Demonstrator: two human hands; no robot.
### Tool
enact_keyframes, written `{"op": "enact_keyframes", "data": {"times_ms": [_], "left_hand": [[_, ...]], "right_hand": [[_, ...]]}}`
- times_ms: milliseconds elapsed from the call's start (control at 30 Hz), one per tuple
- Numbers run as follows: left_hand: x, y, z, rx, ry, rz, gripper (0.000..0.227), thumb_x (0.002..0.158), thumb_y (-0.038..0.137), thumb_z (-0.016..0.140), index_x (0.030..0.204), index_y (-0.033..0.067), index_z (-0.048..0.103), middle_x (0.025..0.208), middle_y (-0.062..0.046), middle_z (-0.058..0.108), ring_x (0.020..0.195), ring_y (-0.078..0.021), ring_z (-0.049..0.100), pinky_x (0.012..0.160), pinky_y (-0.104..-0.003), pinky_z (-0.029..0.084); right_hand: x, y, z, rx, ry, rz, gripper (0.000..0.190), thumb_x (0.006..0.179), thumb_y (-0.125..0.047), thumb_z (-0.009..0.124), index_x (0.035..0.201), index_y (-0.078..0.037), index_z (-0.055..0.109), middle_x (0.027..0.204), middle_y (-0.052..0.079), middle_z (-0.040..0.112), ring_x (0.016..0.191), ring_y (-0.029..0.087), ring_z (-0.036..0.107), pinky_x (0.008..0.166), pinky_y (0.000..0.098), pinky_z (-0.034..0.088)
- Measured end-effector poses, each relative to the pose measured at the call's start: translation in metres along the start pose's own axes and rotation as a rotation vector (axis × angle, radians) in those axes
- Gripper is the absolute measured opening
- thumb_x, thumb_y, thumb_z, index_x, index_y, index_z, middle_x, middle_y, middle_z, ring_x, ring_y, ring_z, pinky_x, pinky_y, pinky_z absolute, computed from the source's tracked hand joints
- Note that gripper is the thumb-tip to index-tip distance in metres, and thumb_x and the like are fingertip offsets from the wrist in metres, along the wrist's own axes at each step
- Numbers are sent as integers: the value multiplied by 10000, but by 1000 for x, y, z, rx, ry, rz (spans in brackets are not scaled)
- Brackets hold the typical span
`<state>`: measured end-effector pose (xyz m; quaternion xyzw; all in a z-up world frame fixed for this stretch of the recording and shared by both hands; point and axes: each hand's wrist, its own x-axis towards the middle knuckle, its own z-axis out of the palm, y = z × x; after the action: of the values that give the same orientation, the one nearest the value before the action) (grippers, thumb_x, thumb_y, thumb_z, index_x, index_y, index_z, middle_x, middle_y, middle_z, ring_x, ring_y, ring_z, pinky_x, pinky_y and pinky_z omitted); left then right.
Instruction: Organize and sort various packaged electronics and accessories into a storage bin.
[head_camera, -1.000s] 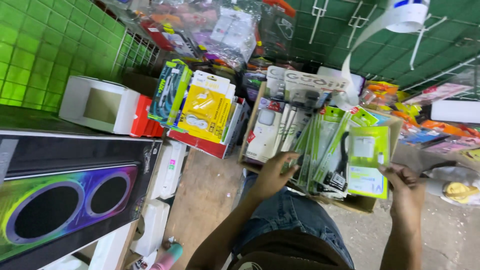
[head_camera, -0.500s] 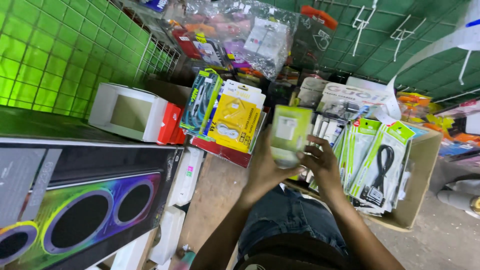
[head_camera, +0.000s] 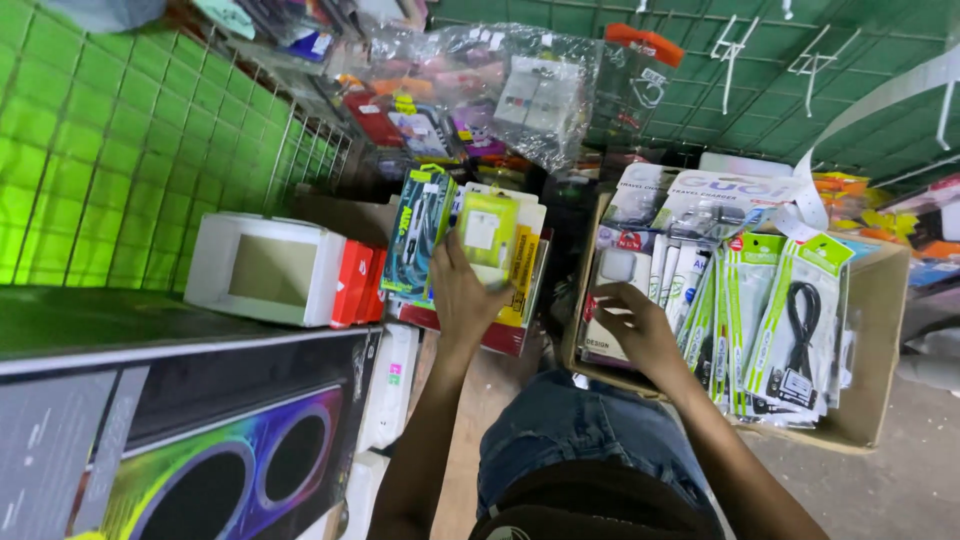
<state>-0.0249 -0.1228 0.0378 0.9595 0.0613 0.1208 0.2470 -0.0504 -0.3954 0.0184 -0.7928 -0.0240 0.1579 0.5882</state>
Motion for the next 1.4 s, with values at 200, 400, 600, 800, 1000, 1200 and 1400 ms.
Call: {"op": "enact_keyframes", "data": {"times_ms": [200, 400, 600, 800, 1000, 1200, 1400], "left_hand": [[11, -18, 15, 63, -98, -75, 1193, 615, 393, 949, 1493, -114, 320, 1350, -249, 458, 1216, -399, 476, 1010, -522, 438], [8, -33, 33, 56, -134, -58, 1220, 657, 396, 927, 1539, -89, 235, 1438, -316, 361, 1305, -466, 405, 1069, -581, 384], [6, -26, 27, 114, -160, -59, 1151, 713, 390, 887, 1583, 9, 238, 1545, -264, 286, 1391, -464, 324, 1085, -617, 344], [3, -6, 21, 140, -150, -59, 1087, 751, 422, 868, 1570, 22, 276, 1569, -255, 209, 1427, -452, 256, 1070, -651, 286], [-11, 36, 37, 127, -74, 22, 953, 831, 408, 808, 1577, 62, 326, 1624, -249, 185, 1454, -459, 249, 1110, -636, 255], [-17, 108, 59, -175, -53, 218, 861, 813, 235, 792, 1553, 55, 392, 1606, -259, 244, 1448, -485, 306, 1126, -613, 288], [41, 149, 115, -485, 6, 343, 695, 924, 171, 800, 1509, 54, 445, 1469, -208, 521, 1379, -388, 484, 1155, -479, 409]], "right_hand": [[-32, 59, -38, 35, 237, 219, 254, 945, -22, 628, 1188, -43, 701, 1024, 76, 758, 958, 136, 696, 796, 289, 537], [-63, 83, -59, 56, 437, 217, 198, 990, -52, 645, 1176, -14, 702, 1002, 66, 749, 937, 118, 678, 829, 248, 510], [-71, 90, -69, -9, 491, 252, 192, 988, -62, 657, 1162, -8, 718, 971, 62, 753, 870, 130, 665, 781, 248, 516], [-81, 72, -99, -123, 567, 231, 189, 970, -66, 661, 1142, -11, 718, 970, 89, 772, 890, 128, 717, 804, 268, 526], [-100, 104, -147, -244, 756, 213, 182, 966, -75, 684, 1135, -23, 726, 1021, 131, 764, 938, 195, 735, 822, 320, 542], [-104, 133, -174, -400, 733, 214, 237, 926, -116, 727, 1145, -25, 729, 1075, 176, 743, 995, 292, 734, 847, 393, 555], [-93, 128, -182, -262, 647, 207, 268, 922, -117, 719, 1175, -28, 719, 1077, 169, 746, 972, 259, 732, 818, 365, 552]]}}
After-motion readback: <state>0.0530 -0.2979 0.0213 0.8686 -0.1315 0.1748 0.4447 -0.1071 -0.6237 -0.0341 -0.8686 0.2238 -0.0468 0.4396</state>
